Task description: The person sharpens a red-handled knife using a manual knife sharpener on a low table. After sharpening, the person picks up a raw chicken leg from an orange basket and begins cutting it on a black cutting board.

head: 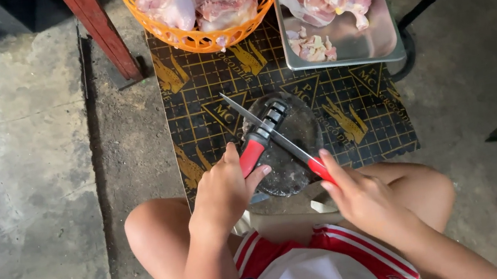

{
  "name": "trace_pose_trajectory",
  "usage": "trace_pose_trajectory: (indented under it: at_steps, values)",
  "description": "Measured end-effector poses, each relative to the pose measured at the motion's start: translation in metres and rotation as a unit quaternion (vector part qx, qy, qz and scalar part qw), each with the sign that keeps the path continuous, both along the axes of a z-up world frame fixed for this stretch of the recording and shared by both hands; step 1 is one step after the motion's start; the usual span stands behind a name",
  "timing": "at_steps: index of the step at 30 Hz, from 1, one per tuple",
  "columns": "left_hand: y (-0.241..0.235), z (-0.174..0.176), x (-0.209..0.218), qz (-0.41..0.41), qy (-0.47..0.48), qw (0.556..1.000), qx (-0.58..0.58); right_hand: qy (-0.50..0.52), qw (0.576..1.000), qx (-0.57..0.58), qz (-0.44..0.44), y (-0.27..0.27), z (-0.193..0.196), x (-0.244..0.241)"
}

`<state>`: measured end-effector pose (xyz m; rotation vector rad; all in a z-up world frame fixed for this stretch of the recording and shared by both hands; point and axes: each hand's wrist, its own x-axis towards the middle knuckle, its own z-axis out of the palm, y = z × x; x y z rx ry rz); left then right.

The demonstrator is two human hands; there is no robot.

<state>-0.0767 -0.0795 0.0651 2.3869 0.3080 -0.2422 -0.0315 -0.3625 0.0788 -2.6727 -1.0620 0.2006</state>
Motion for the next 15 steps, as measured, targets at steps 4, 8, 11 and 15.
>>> trace_pose_trajectory:
  at_steps: [4, 8, 11, 15]
  values:
    - [0.000, -0.002, -0.001, -0.001, -0.007, 1.000, -0.001, -0.013, 1.000, -0.023, 0.013, -0.031, 0.014, -0.004]
    - [0.000, -0.003, 0.000, 0.002, -0.002, 1.000, -0.002, 0.016, 0.995, -0.096, -0.015, -0.053, 0.040, -0.003]
    - [0.000, -0.001, 0.000, 0.002, -0.002, 1.000, -0.007, 0.071, 0.973, -0.205, -0.075, -0.050, 0.077, -0.002]
    - [0.000, -0.013, -0.001, 0.002, -0.030, 1.000, 0.010, 0.077, 0.969, -0.229, -0.060, -0.051, 0.109, 0.004]
